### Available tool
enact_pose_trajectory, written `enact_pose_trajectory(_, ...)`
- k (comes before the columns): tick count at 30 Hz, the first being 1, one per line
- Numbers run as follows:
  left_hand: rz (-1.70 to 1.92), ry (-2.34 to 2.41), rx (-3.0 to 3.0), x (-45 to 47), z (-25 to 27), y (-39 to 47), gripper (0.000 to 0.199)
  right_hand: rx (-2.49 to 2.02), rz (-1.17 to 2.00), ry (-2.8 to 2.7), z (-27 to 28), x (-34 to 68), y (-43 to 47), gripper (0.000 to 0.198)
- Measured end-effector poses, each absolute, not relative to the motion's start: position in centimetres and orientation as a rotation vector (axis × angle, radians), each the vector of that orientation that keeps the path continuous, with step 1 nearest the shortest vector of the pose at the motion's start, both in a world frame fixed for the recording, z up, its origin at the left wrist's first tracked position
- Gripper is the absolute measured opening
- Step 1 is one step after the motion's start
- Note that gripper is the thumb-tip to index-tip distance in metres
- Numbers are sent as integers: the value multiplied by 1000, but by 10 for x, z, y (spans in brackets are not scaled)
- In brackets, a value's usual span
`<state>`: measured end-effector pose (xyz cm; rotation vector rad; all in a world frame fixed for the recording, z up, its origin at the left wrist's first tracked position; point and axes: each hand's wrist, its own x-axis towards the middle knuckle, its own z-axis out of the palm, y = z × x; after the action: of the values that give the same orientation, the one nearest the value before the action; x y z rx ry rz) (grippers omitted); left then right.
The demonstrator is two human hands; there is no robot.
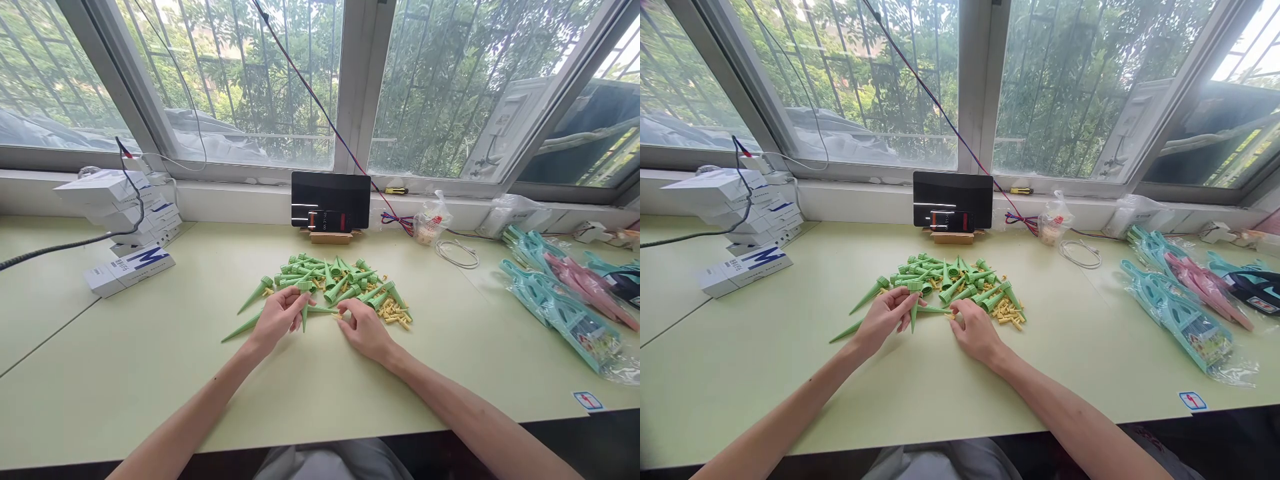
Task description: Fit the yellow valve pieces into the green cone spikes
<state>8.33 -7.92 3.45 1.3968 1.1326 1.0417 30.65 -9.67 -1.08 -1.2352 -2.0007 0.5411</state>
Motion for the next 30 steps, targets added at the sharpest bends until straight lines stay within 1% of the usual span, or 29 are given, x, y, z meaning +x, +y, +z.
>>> enact_pose_trajectory(5,1058,1110,1331,84,36,-81,40,-1235,552,-2000,-10,306,-97,18)
enact_pose_trajectory(12,1027,1073,1398,85,41,-84,48,-1236,538,-2006,-9,305,-99,16)
enact_pose_trajectory(18,868,1034,1484,87,38,-86,46,-1210,514,-1979,-7,305,-100,11)
enact_pose_trajectory(26,639,982,1555,91,36,-90,40,-1261,343,-1791,6,317,-93,14)
enact_pose_trajectory(30,538,988,1567,94,32,-93,41,-1301,251,-1664,13,330,-87,15)
